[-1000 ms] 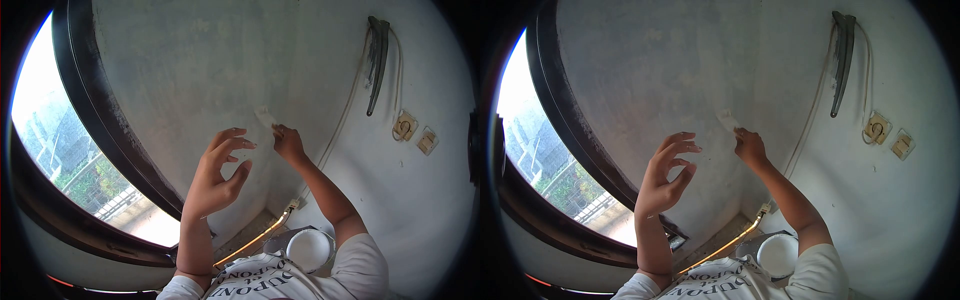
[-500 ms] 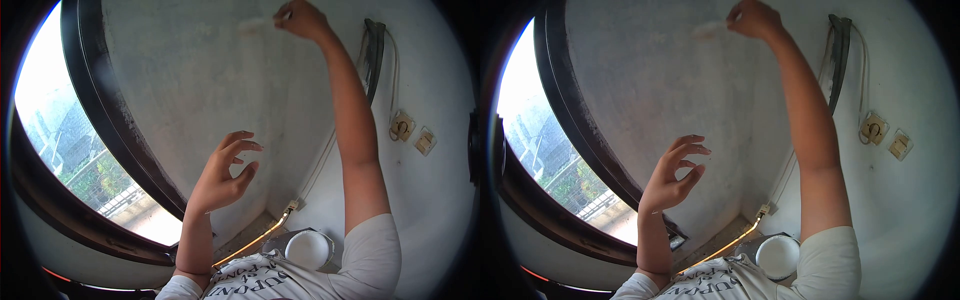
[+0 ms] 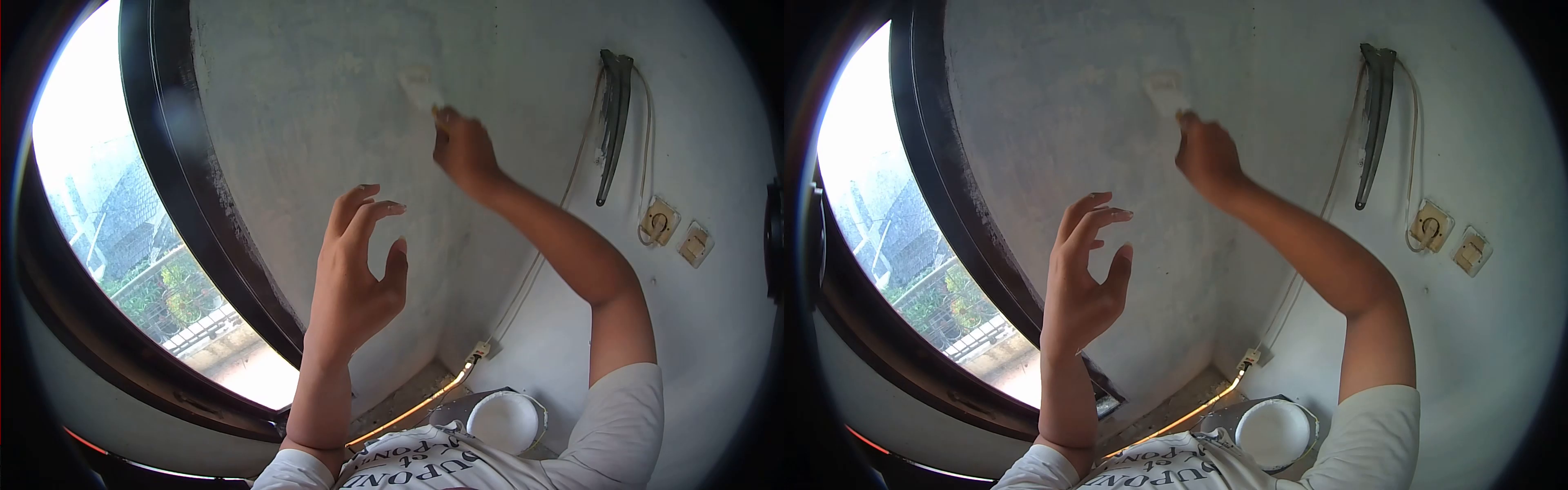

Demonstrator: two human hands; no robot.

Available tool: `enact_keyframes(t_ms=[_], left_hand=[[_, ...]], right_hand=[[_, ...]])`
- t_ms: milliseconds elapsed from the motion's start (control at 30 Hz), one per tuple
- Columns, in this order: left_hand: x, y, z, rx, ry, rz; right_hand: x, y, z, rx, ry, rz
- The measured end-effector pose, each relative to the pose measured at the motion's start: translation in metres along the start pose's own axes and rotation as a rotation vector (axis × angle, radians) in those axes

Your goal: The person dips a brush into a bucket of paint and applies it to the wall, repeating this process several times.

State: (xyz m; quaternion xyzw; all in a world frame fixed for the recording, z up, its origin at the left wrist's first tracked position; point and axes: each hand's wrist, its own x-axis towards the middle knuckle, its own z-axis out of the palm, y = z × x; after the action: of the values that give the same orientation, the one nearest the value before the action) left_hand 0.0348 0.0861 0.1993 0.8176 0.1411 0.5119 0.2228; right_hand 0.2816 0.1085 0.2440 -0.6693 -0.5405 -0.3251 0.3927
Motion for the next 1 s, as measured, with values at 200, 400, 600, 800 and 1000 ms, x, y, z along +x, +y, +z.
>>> enact_keyframes(t_ms=[200, 400, 600, 800, 1000], left_hand=[[-0.002, -0.002, 0.004, -0.02, -0.028, -0.028], [0.0, 0.007, 0.003, -0.057, -0.104, -0.02], [0.0, 0.015, -0.002, -0.082, -0.14, 0.012], [0.0, 0.023, 0.007, -0.135, -0.169, 0.033], [-0.001, 0.017, 0.007, -0.174, -0.169, 0.018]], right_hand=[[-0.103, 0.037, 0.011, 0.027, -0.481, 0.078], [-0.008, 0.044, -0.043, -0.202, -0.599, 0.026], [0.143, 0.016, -0.104, -0.357, -0.248, -0.106], [0.193, -0.001, -0.143, -0.283, 0.012, -0.044], [0.143, 0.035, -0.067, -0.054, 0.226, -0.118]])
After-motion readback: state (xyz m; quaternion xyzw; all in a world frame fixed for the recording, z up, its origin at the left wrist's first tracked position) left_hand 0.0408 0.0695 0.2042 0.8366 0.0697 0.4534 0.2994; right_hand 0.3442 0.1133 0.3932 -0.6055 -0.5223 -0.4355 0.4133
